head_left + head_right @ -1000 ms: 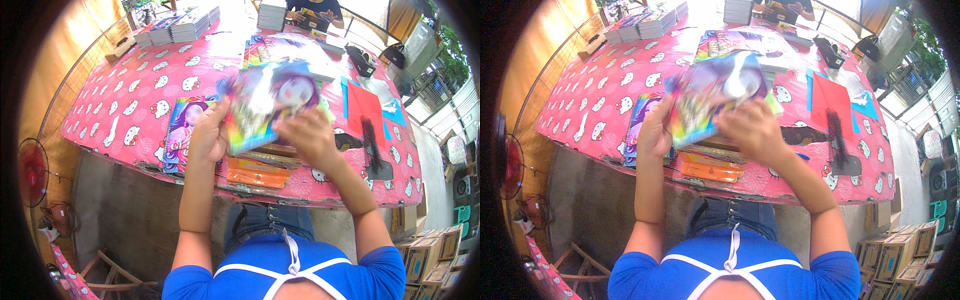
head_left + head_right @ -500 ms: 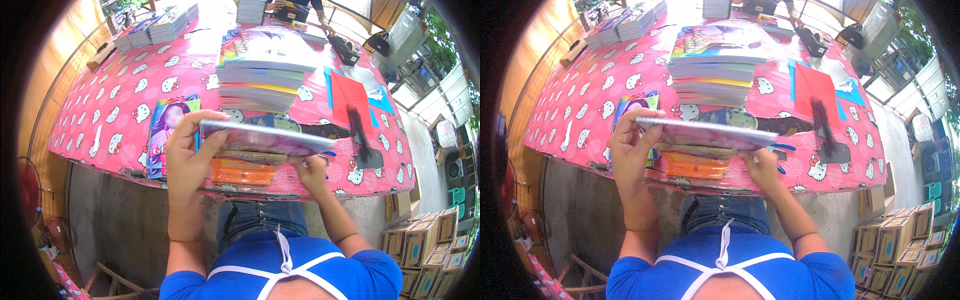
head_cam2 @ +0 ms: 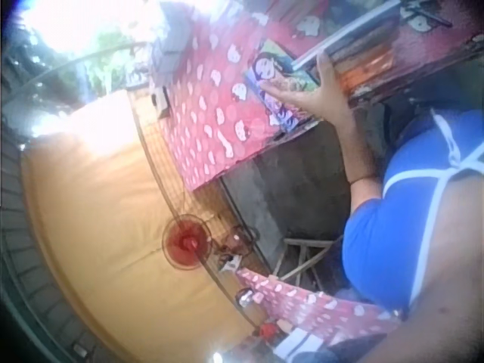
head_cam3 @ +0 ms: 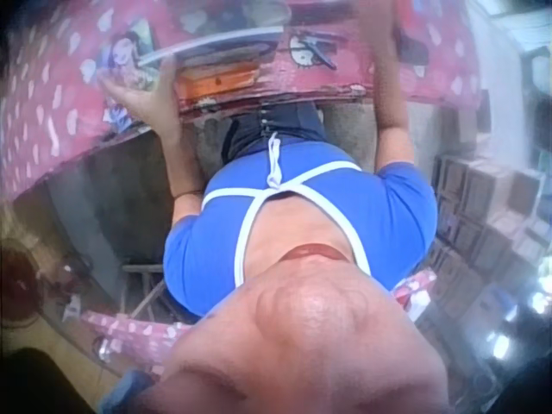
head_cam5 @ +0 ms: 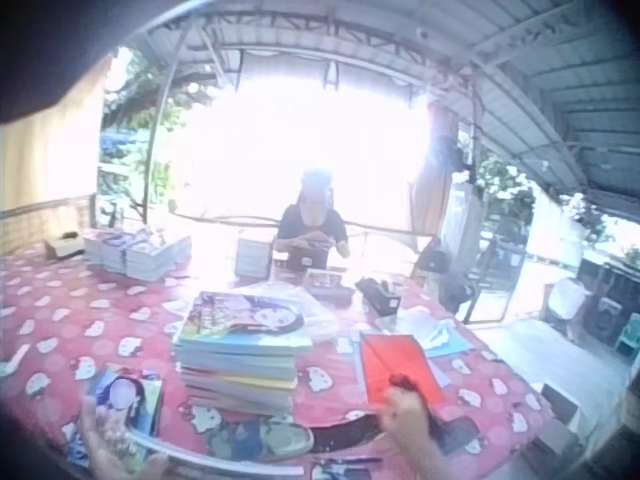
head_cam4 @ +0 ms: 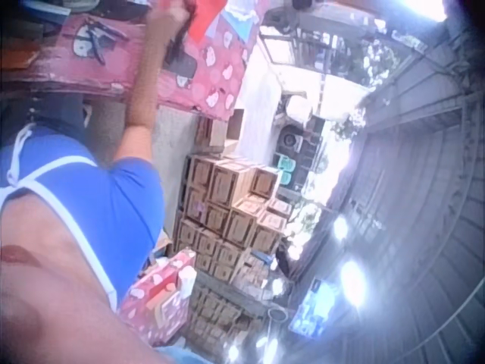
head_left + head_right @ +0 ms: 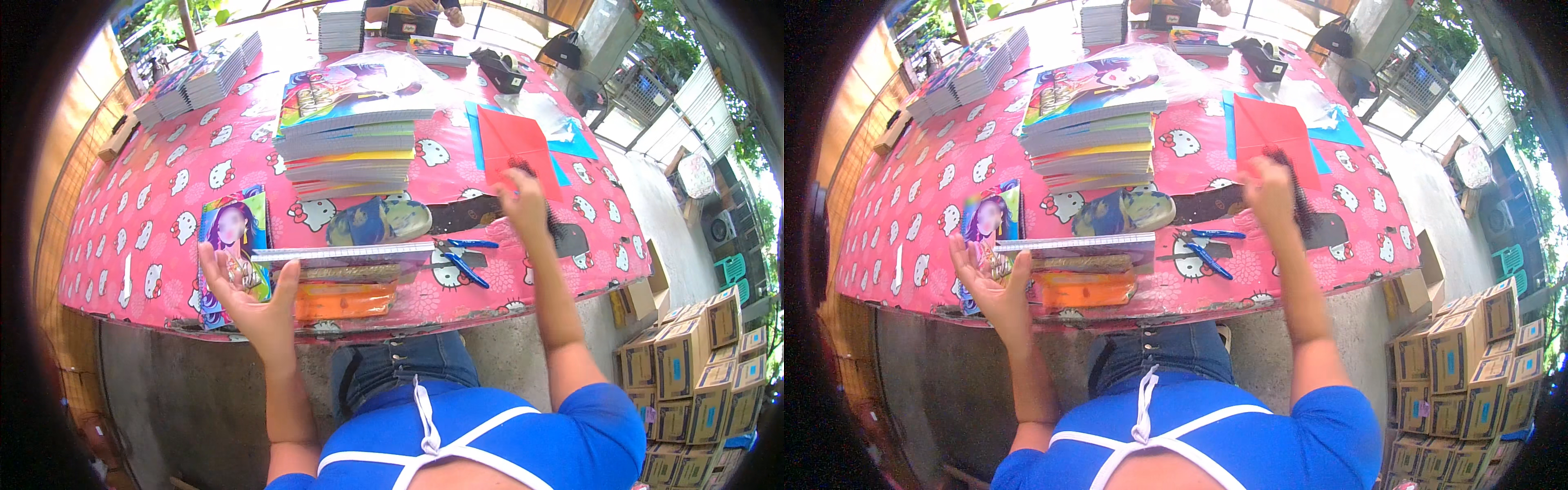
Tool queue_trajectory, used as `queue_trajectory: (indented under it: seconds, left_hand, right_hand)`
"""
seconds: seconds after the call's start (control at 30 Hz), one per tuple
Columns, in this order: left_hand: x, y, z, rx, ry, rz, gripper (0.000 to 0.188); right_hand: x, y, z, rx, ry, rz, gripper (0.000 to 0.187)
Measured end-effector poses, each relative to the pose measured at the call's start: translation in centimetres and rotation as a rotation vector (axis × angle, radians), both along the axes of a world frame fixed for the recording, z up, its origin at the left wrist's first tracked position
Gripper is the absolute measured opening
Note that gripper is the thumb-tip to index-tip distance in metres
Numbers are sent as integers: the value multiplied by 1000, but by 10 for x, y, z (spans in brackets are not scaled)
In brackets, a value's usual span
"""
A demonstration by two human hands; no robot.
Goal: The person binds spiral notebooks by threading plastic coils through the holes, trimming the ends of the coils with a blue tool, and stacking the completed notebooks on a table.
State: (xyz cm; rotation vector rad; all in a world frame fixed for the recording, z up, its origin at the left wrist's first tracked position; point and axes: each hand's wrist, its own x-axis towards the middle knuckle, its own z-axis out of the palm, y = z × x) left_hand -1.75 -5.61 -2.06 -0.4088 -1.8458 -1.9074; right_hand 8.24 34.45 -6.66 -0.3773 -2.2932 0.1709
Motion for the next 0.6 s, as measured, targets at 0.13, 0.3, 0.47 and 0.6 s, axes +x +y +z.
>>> queue_trajectory:
  seconds: [0.13, 0.3, 0.47, 0.6]
  left_hand:
    - [26, 26, 23, -493, 412, 48, 79]
    - [39, 53, 33, -917, 553, -15, 58]
    - [30, 59, 24, -1037, 520, -175, 50]
    - [28, 65, 22, -692, 439, -262, 34]
  right_hand:
    - [-1, 76, -19, -30, -364, -284, 31]
    - [-3, 84, -10, -61, -171, -114, 19]
    - [20, -60, 55, 25, -170, 221, 29]
    - [37, -135, 76, -361, 15, 559, 25]
